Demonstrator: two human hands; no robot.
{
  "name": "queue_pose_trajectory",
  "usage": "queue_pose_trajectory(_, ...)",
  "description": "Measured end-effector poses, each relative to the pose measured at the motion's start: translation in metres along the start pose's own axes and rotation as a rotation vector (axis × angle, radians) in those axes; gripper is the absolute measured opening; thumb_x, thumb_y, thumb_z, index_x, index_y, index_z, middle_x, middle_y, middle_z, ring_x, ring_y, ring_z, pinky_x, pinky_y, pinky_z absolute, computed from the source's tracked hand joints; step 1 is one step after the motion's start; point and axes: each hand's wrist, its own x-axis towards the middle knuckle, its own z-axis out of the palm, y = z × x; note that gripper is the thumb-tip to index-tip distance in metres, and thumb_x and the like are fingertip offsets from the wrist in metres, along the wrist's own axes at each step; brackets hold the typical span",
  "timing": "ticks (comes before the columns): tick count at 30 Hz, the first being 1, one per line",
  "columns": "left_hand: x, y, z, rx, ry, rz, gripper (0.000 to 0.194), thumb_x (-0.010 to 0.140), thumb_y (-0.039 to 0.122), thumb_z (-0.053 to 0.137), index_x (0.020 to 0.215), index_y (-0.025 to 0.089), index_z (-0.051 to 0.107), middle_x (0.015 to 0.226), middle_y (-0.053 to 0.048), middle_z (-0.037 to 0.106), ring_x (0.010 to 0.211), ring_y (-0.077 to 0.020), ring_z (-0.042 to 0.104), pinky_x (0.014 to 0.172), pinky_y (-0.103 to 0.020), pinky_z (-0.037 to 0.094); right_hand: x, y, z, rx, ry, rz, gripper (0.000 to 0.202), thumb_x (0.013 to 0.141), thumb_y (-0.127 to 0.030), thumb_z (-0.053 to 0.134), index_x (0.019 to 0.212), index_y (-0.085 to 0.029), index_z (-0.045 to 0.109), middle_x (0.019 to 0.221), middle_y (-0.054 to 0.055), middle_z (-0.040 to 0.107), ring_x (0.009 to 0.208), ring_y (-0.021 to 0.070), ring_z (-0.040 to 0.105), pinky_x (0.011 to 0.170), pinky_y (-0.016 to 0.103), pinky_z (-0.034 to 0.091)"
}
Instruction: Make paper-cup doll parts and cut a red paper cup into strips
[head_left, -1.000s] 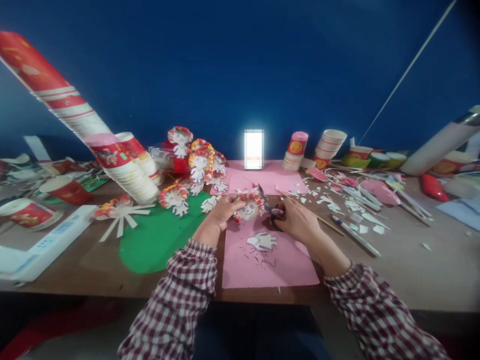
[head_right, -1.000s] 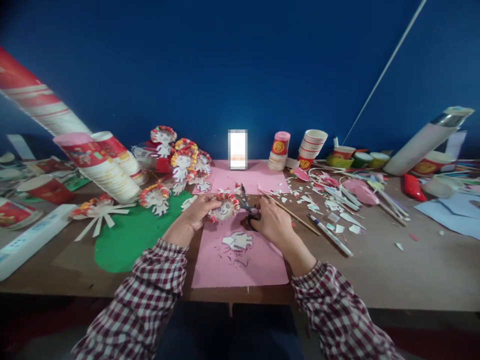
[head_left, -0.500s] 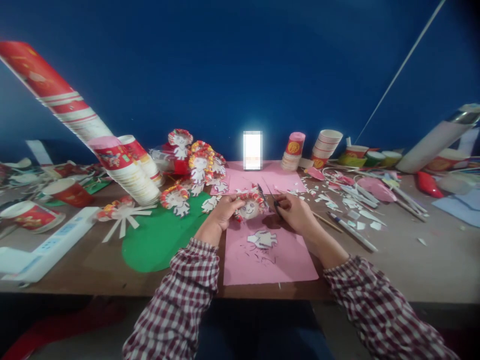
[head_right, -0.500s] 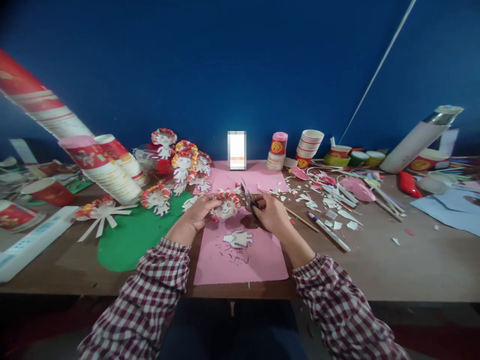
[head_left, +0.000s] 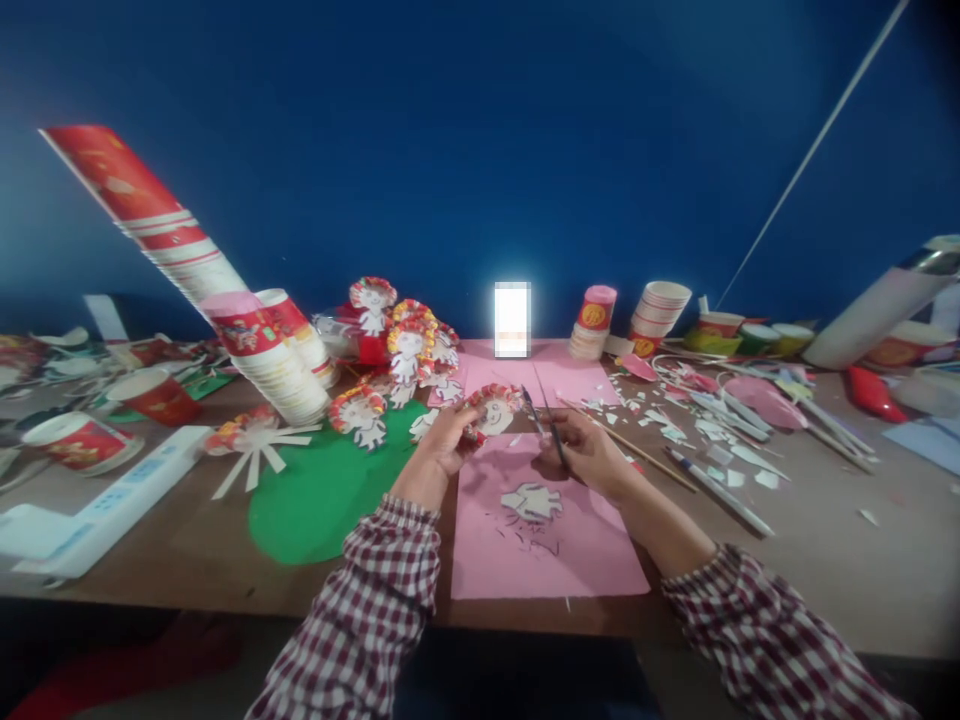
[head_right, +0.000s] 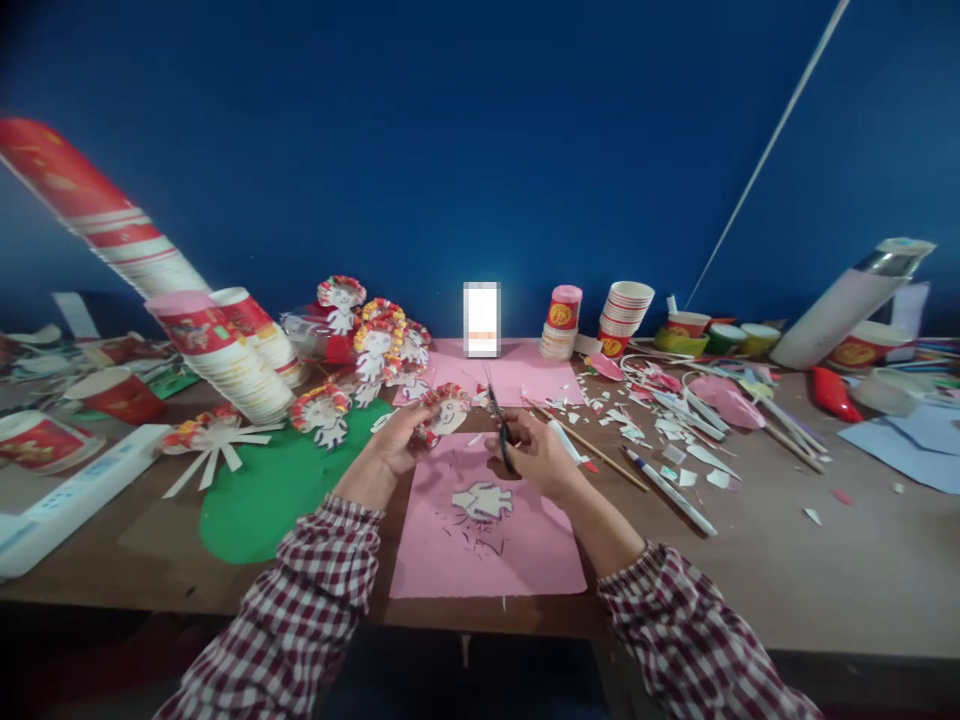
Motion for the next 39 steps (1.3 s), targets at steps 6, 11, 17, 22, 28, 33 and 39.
queue_pose_trajectory(6,-0.003,0.004,0.002,-0.127,0.144,-0.017,0.015,0.063,0.007,0.066,0.077,0.012,0.062,0.056,0.004,0.055,0.043,-0.0033,0.049,0.039,-0.013,0.039,-0.007,-0.007,-0.005,-0.212,-0.204,-0.057,0.042,0.071,-0.038,0.069,0.105,-0.02,0.055,0.066,-0.003,0.055,0.056,0.0103,0.051,0.052,0.023,0.044)
queue_pose_trajectory(11,-0.006,0.004,0.006,-0.243,0.163,0.005,0.014,0.064,0.004,0.064,0.073,0.013,0.06,0.059,0.003,0.058,0.042,-0.0022,0.047,0.041,-0.013,0.041,-0.012,-0.011,0.003,-0.574,-0.212,-0.146,0.025,0.077,-0.039,0.061,0.093,-0.019,0.058,0.062,-0.003,0.054,0.053,0.0108,0.046,0.05,0.022,0.035)
queue_pose_trajectory(17,-0.012,0.001,0.017,-0.352,0.042,0.095,0.016,0.06,0.001,0.065,0.067,0.014,0.058,0.059,0.002,0.058,0.049,-0.0044,0.052,0.046,-0.013,0.045,-0.012,-0.007,0.014,-0.623,-0.174,-0.106,0.022,0.084,-0.039,0.051,0.092,-0.018,0.054,0.059,-0.003,0.05,0.053,0.0106,0.043,0.051,0.021,0.031)
queue_pose_trajectory(22,-0.018,-0.005,0.028,-0.401,-0.003,0.09,0.021,0.059,-0.003,0.065,0.072,0.014,0.06,0.063,0.002,0.062,0.054,-0.0059,0.056,0.054,-0.015,0.051,-0.013,-0.004,0.019,-0.488,-0.216,-0.129,0.023,0.087,-0.04,0.047,0.092,-0.018,0.051,0.06,-0.004,0.047,0.054,0.0096,0.041,0.052,0.021,0.032)
queue_pose_trajectory(28,-0.022,-0.015,0.03,-0.345,-0.062,0.066,0.017,0.063,0.0,0.068,0.073,0.011,0.061,0.065,-0.001,0.063,0.06,-0.0098,0.061,0.057,-0.019,0.052,-0.013,0.002,0.019,-0.436,-0.252,-0.167,0.023,0.086,-0.038,0.05,0.097,-0.018,0.049,0.065,-0.004,0.045,0.057,0.0092,0.041,0.054,0.021,0.032)
queue_pose_trajectory(33,-0.024,-0.017,0.032,-0.315,-0.151,0.074,0.013,0.066,0.003,0.069,0.07,0.012,0.06,0.065,0.0,0.063,0.06,-0.0101,0.061,0.059,-0.02,0.052,-0.013,0.004,0.018,-0.422,-0.259,-0.192,0.023,0.088,-0.037,0.048,0.1,-0.018,0.047,0.064,-0.005,0.042,0.056,0.0087,0.038,0.053,0.021,0.031)
queue_pose_trajectory(39,-0.024,-0.018,0.032,-0.313,-0.125,0.073,0.015,0.066,0.003,0.07,0.076,0.012,0.063,0.065,-0.001,0.064,0.06,-0.0106,0.062,0.06,-0.02,0.051,-0.013,0.002,0.017,-0.538,-0.216,-0.21,0.022,0.086,-0.037,0.049,0.098,-0.018,0.049,0.062,-0.005,0.043,0.055,0.0091,0.039,0.052,0.021,0.028)
